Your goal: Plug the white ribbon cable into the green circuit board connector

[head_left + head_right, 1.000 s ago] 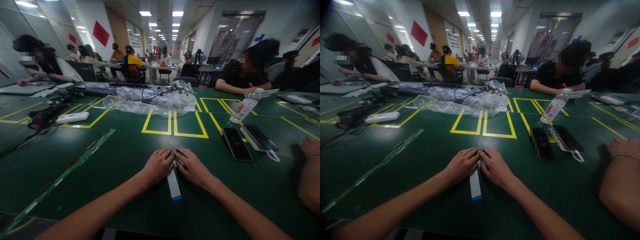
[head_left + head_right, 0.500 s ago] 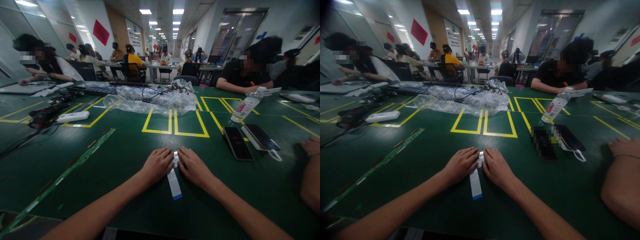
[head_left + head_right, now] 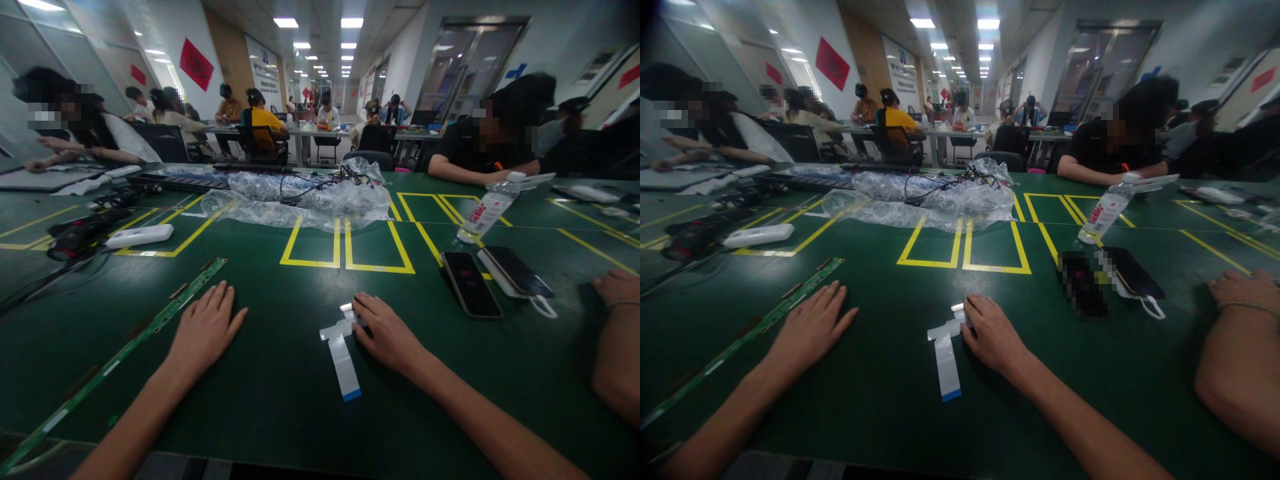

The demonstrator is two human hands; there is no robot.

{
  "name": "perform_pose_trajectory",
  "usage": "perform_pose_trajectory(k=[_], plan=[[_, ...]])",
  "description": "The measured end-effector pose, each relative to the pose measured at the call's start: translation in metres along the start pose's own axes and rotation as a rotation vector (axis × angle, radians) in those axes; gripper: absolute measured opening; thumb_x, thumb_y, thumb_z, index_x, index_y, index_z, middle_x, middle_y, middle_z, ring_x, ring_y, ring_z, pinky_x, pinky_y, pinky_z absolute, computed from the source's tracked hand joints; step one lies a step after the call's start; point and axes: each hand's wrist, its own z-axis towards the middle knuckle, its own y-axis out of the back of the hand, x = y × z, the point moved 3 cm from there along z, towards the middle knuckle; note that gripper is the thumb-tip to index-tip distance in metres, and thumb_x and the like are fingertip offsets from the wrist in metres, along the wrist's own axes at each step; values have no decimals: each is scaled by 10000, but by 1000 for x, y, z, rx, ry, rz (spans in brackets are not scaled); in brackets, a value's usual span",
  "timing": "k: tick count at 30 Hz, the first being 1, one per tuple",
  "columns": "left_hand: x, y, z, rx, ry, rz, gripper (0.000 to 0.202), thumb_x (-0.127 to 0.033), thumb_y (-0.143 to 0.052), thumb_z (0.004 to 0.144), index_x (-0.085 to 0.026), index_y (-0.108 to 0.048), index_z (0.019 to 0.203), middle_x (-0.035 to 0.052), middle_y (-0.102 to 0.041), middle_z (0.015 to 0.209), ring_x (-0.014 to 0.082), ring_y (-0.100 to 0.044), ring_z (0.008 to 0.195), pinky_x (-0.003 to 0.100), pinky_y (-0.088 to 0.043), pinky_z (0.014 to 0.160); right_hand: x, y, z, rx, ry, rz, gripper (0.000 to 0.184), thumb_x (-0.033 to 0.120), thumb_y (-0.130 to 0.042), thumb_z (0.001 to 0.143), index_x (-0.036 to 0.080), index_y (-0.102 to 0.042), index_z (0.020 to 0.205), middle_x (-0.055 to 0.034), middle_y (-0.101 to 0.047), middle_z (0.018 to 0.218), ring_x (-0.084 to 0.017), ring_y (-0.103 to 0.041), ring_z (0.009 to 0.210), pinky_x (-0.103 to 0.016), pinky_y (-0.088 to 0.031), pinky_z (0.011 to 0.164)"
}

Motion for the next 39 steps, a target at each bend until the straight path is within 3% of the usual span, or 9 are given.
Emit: perform_pose_trajectory(k=[5, 9, 12, 17, 20, 24, 28, 31, 39], plan=[[75, -16, -25, 17, 196, 7, 750, -564, -254, 939, -34, -460, 1427, 256, -445, 1484, 427, -434, 1353, 611, -422, 1033, 1, 2, 0, 6, -13, 12, 523, 348, -511, 965, 136, -486, 1442, -160, -445, 1514, -306, -397, 1404, -550, -326, 1152], [83, -28, -36, 39, 117, 7, 745, -536, -258, 938, -9, -456, 1428, 250, -448, 1486, 394, -416, 1380, 563, -362, 1114, 0, 1, 0, 4, -9, -8, 518, 344, -510, 964, 142, -488, 1441, -159, -451, 1510, -308, -406, 1398, -555, -343, 1141], [59, -25, -41, 33, 47, 3, 752, -551, -277, 936, -13, -463, 1428, 233, -447, 1495, 373, -404, 1397, 540, -320, 1153, 1, 1, 1, 6, -2, -29, 514, 339, -508, 963, 136, -498, 1435, -165, -454, 1507, -316, -409, 1395, -554, -349, 1138], [-32, 1, -42, 5, -211, -138, 624, -507, -346, 971, -123, -473, 1446, 148, -441, 1524, 318, -400, 1410, 507, -357, 1149, 5, 2, 2, 1, 7, -27, 496, 337, -514, 956, 127, -535, 1406, -177, -473, 1490, -324, -422, 1384, -549, -343, 1140], [-84, 16, -28, 28, -341, -191, 549, -437, -374, 985, -154, -471, 1446, 138, -449, 1520, 310, -407, 1402, 511, -377, 1133, 6, 2, 2, 8, 11, -25, 502, 355, -513, 952, 133, -542, 1401, -177, -472, 1490, -328, -414, 1389, -547, -330, 1145], [-128, 32, 4, 104, -510, -277, 478, -345, -404, 982, -180, -485, 1423, 139, -479, 1486, 308, -439, 1359, 519, -390, 1105, 8, 1, 3, 16, 7, -34, 537, 384, -512, 944, 147, -517, 1425, -175, -448, 1509, -338, -388, 1403, -560, -309, 1149], [-153, 42, 28, 167, -636, -366, 382, -275, -437, 964, -229, -576, 1318, 109, -552, 1383, 281, -519, 1230, 471, -455, 1017, 10, -1, 3, 24, 4, -55, 576, 399, -510, 940, 160, -469, 1463, -182, -373, 1555, -338, -310, 1446, -549, -269, 1165], [-163, 41, 36, 137, -638, -427, 302, -241, -479, 949, -229, -650, 1198, 93, -599, 1291, 260, -543, 1132, 434, -478, 962, 11, -3, 2, 37, -5, -60, 611, 414, -528, 929, 162, -445, 1479, -184, -317, 1583, -344, -247, 1470, -545, -238, 1175], [-159, 30, 46, 59, -624, -584, 224, -279, -572, 926, -233, -694, 1108, 70, -631, 1217, 233, -545, 1082, 408, -473, 936, 9, -10, 3, 51, -27, -47, 670, 491, -520, 934, 207, -369, 1522, -167, -257, 1611, -353, -190, 1485, -579, -201, 1173]])
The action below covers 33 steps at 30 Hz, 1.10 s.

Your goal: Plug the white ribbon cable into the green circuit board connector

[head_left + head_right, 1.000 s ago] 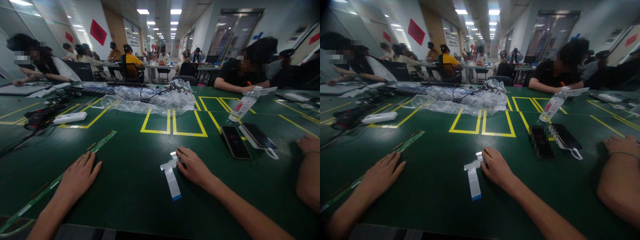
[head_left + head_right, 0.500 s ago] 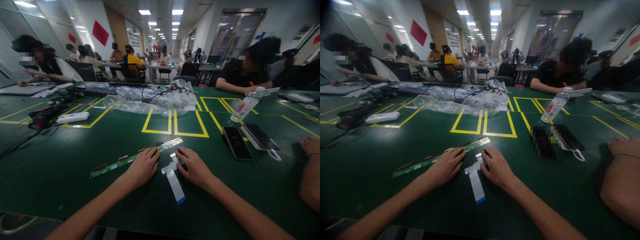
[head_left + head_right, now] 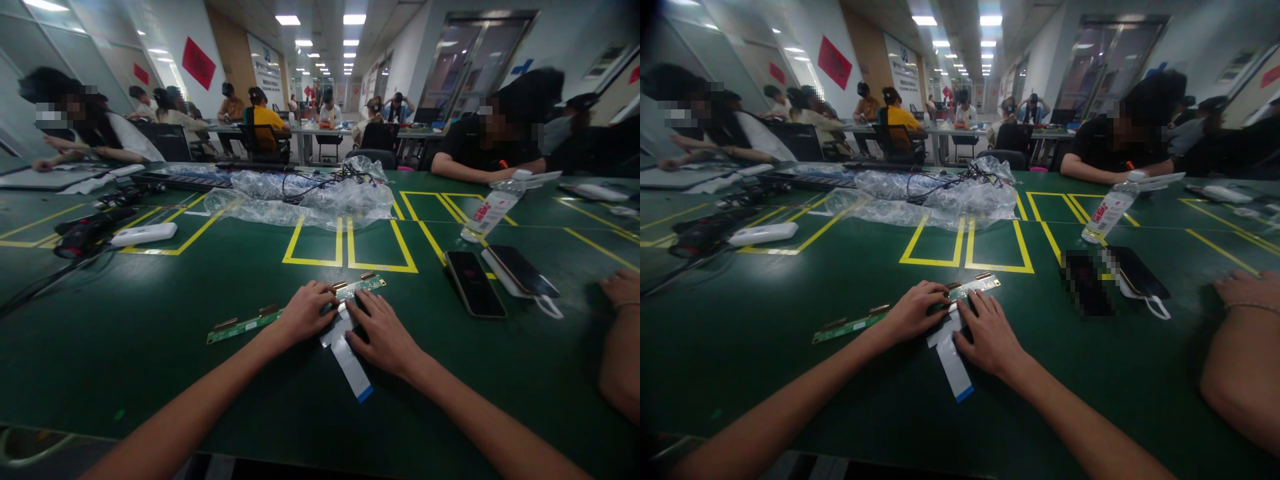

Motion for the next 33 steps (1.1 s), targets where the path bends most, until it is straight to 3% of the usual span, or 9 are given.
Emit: perform_pose_trajectory(k=[4, 10, 33], plan=[[0, 1, -2, -22, -5, -6, 236, -269, -570, 924, -231, -691, 1123, 72, -635, 1223, 236, -546, 1095, 412, -472, 939, -2, 2, 1, -29, 14, 11, 658, 476, -543, 926, 217, -390, 1512, -162, -319, 1587, -354, -250, 1467, -575, -234, 1168], [3, -2, -3, -28, -18, 9, 223, -244, -566, 920, -226, -699, 1099, 72, -642, 1230, 239, -548, 1103, 421, -471, 942, -6, 10, 2, -84, 34, 26, 508, 392, -526, 941, 189, -539, 1406, -161, -480, 1481, -325, -420, 1379, -541, -357, 1125], [5, -3, 0, -30, -9, -70, 180, -191, -590, 891, -216, -725, 1007, 61, -674, 1216, 236, -569, 1112, 413, -474, 965, -4, 3, 0, -66, 35, -1, 524, 377, -520, 940, 227, -496, 1442, -138, -422, 1528, -353, -373, 1406, -581, -329, 1131]])
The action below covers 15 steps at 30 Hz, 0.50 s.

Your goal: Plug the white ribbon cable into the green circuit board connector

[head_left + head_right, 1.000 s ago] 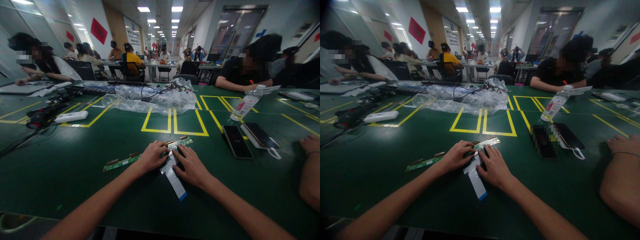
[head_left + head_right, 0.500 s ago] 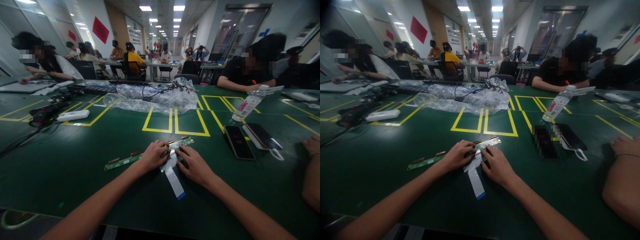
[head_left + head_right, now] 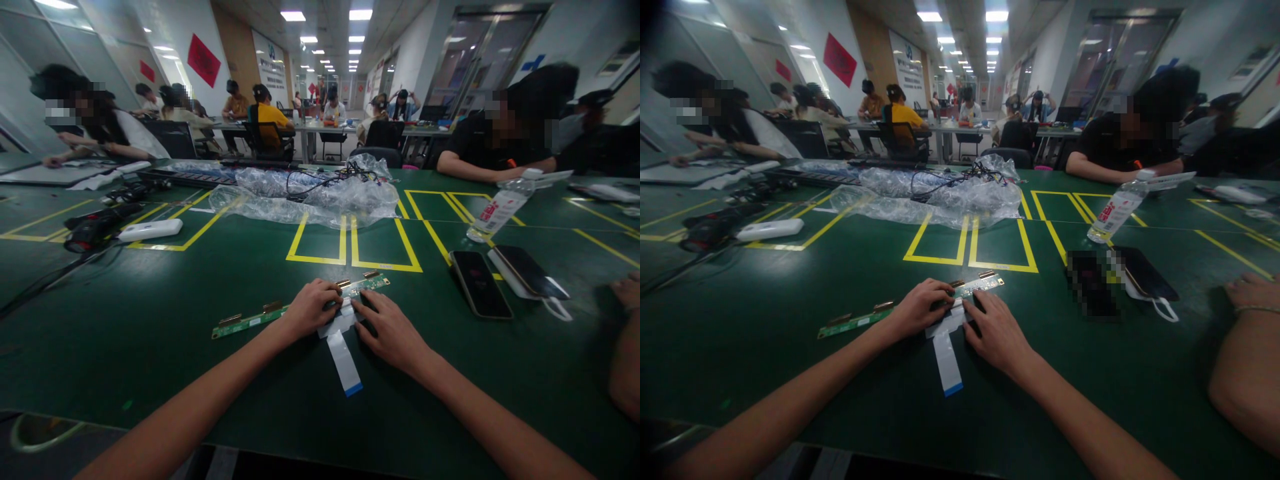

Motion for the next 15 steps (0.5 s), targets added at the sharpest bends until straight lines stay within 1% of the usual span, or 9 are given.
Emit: perform_pose_trajectory(k=[8, 15], plan=[[0, 1, 1, -18, -15, -32, 144, -192, -600, 886, -204, -725, 955, 64, -690, 1162, 223, -587, 1077, 395, -485, 943, 5, 2, 1, 3, 1, -27, 503, 371, -489, 954, 201, -513, 1427, -151, -430, 1522, -347, -386, 1397, -555, -321, 1138], [2, -4, -1, -45, -6, 12, 169, -198, -564, 922, -203, -717, 993, 59, -684, 1191, 219, -584, 1086, 383, -484, 933, 5, 3, 2, 21, -13, -27, 538, 417, -503, 952, 207, -486, 1447, -161, -415, 1530, -354, -379, 1401, -566, -324, 1128]])
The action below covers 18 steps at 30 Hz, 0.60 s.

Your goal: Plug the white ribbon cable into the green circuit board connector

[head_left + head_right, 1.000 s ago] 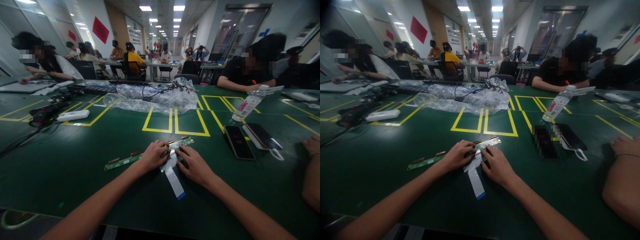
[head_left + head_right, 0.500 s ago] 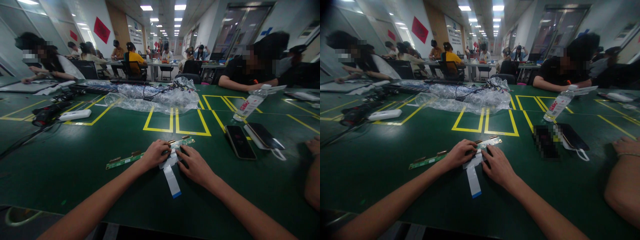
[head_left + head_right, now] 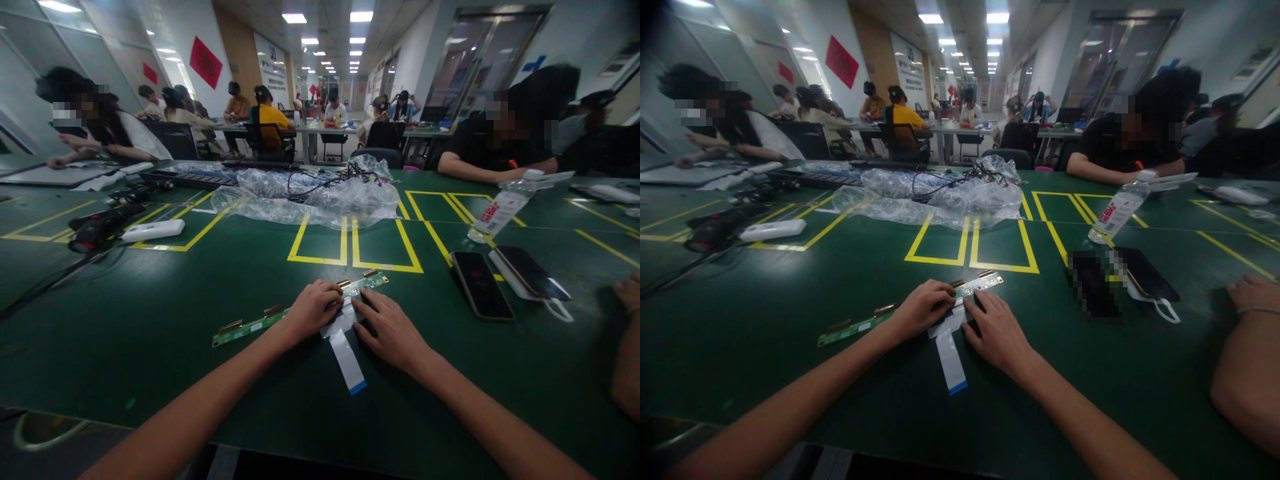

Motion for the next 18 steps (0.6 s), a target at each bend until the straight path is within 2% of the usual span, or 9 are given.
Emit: perform_pose_trajectory(k=[4, 9, 14, 18], plan=[[-6, 0, -2, -2, -4, 67, 208, -207, -513, 954, -191, -701, 1041, 72, -679, 1211, 232, -577, 1094, 391, -487, 905, -1, 0, 1, -4, 12, 18, 540, 414, -515, 944, 213, -482, 1444, -151, -426, 1524, -342, -372, 1405, -562, -317, 1133], [-16, 2, -6, 48, 9, 161, 260, -239, -491, 965, -185, -673, 1142, 104, -655, 1251, 255, -568, 1132, 428, -493, 918, -3, 0, -1, 7, 23, 55, 567, 417, -525, 935, 217, -453, 1460, -133, -417, 1535, -339, -326, 1431, -575, -281, 1149], [-18, 3, -22, 139, -9, 165, 446, -336, -484, 974, -210, -499, 1402, 118, -521, 1461, 273, -475, 1345, 496, -408, 1093, -5, 6, -2, -10, 48, 107, 538, 389, -526, 935, 232, -469, 1447, -121, -470, 1495, -315, -379, 1402, -565, -303, 1142], [-11, 11, -45, 196, 32, 161, 527, -404, -434, 993, -207, -406, 1481, 116, -434, 1533, 260, -408, 1416, 517, -345, 1160, -3, 16, -2, -58, 66, 152, 482, 357, -499, 958, 213, -499, 1419, -118, -525, 1439, -282, -443, 1349, -521, -356, 1122]])
